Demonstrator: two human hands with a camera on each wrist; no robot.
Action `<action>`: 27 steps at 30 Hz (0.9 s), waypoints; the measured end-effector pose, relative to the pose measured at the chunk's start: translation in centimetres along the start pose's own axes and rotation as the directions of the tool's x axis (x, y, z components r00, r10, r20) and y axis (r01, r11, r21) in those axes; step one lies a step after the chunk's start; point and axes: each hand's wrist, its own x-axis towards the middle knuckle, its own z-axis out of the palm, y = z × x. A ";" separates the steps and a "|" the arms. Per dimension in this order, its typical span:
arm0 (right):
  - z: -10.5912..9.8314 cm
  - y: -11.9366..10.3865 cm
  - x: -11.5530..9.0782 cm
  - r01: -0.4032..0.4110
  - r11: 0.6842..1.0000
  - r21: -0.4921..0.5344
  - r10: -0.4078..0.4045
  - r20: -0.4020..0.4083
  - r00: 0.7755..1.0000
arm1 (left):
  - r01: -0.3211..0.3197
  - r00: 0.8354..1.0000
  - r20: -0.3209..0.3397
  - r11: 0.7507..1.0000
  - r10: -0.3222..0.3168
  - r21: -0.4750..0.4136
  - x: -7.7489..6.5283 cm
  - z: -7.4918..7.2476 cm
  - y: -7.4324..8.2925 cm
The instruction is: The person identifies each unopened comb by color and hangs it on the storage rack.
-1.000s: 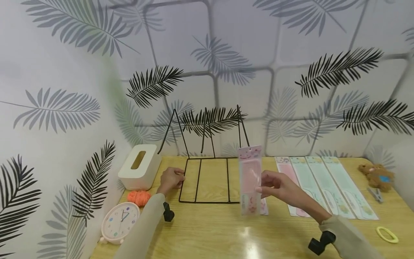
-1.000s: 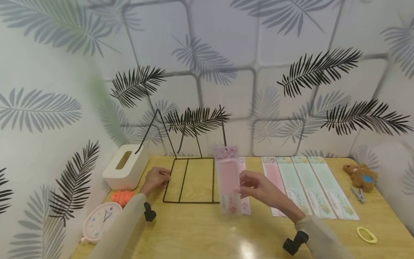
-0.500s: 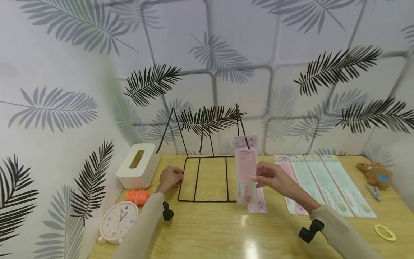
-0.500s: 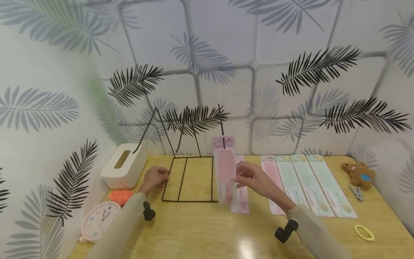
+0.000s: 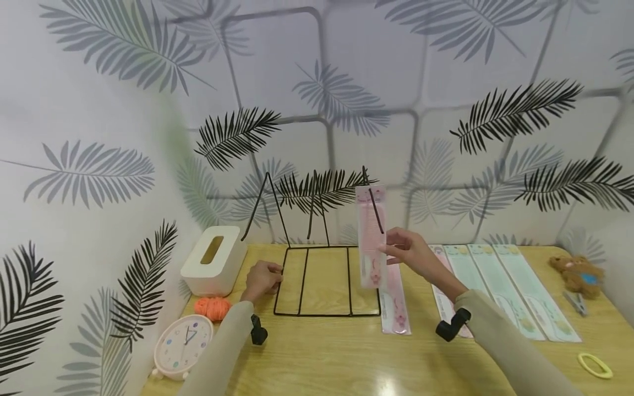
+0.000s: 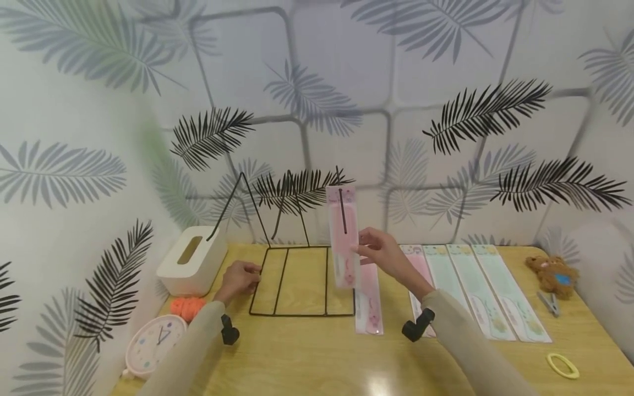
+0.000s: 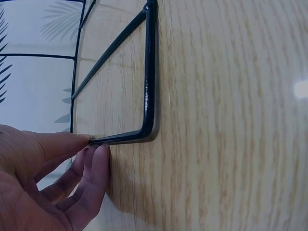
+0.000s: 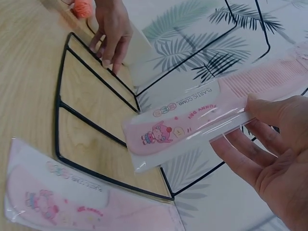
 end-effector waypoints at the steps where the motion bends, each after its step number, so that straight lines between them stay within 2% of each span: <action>1: 0.0 0.0 0.4 -0.007 1.000 0.002 0.007 -0.011 1.000 | 0.000 1.000 0.001 1.000 0.000 0.000 0.0 0.0 -0.1; 13: 0.3 0.4 3.6 -0.052 0.998 0.033 0.055 -0.089 0.995 | 0.006 1.000 -0.007 1.000 -0.006 -0.016 -0.1 0.2 -0.3; 21: 0.4 1.4 4.1 -0.079 0.995 0.068 0.087 -0.117 0.989 | 0.017 1.000 -0.009 1.000 -0.017 -0.007 -0.2 0.3 -0.4; 27: 0.1 1.7 4.4 -0.083 0.996 0.030 0.086 -0.122 0.989 | 0.005 1.000 -0.013 1.000 -0.005 0.003 0.0 0.1 -0.2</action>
